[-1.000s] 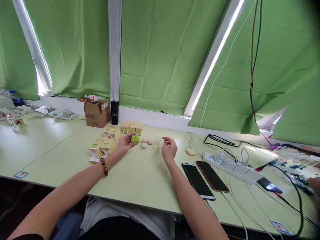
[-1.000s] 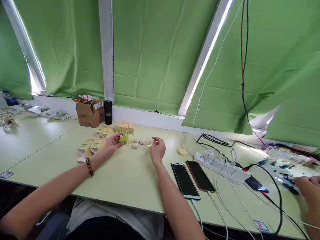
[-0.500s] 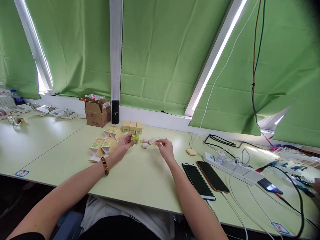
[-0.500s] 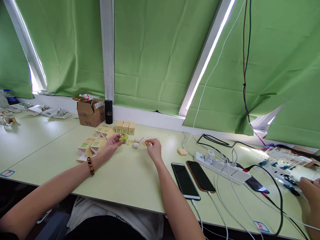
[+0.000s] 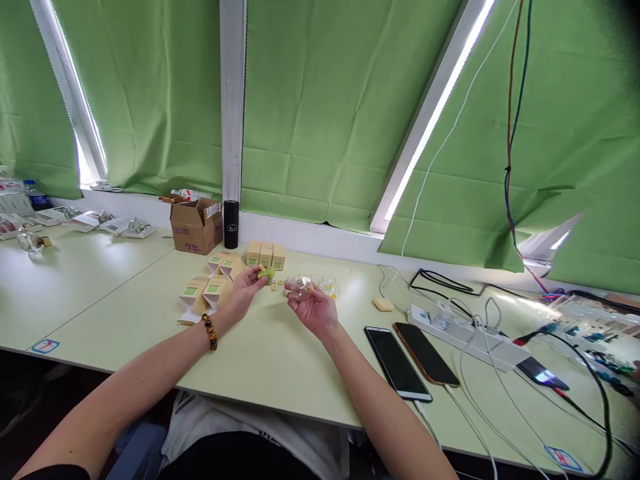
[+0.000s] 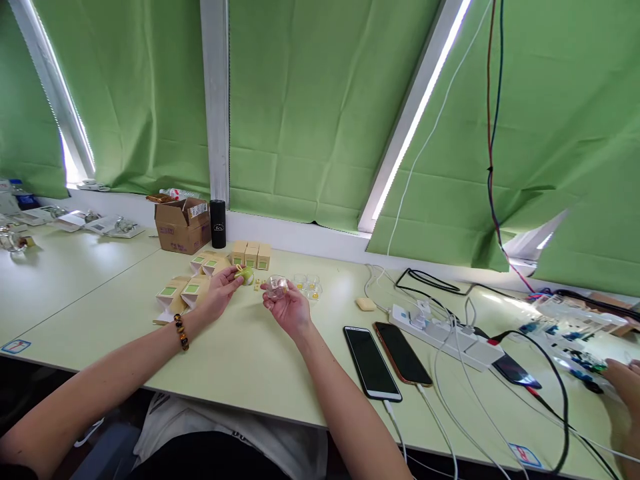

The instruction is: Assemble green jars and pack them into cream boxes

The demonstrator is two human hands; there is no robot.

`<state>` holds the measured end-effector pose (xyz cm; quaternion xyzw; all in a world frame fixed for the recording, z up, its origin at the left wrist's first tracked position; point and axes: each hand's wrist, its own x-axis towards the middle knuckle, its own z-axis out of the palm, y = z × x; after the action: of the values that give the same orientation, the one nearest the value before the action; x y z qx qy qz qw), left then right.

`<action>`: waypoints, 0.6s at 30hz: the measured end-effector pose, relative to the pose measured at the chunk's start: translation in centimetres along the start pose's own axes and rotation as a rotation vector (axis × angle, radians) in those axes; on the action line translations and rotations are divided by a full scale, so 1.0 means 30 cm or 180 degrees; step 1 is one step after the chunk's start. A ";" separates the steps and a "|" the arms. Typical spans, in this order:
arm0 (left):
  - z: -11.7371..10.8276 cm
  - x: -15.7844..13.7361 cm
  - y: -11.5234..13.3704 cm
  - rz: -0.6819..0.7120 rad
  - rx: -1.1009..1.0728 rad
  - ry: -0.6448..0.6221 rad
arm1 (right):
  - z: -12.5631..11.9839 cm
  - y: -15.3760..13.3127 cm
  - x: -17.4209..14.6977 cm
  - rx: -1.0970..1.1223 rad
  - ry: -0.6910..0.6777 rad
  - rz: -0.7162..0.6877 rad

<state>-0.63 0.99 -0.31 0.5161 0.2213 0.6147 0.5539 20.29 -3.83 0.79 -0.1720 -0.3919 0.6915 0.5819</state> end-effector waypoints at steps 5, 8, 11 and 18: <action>0.005 -0.007 0.006 -0.0048 0.0055 0.0006 | -0.015 -0.007 0.003 0.0247 0.0021 -0.0049; 0.004 -0.011 0.011 -0.0028 0.0082 0.0001 | -0.015 -0.012 0.001 0.0137 0.0050 -0.0137; 0.001 -0.013 0.019 0.0018 0.0079 -0.0001 | -0.003 -0.012 -0.007 -0.0133 0.0152 -0.0158; 0.005 -0.016 0.048 0.0129 -0.0035 -0.0046 | 0.013 0.032 -0.008 -0.1019 0.0426 -0.0682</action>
<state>-1.22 0.11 0.76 0.5218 0.2034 0.6233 0.5458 19.44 -4.21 0.27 -0.2652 -0.4734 0.5415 0.6421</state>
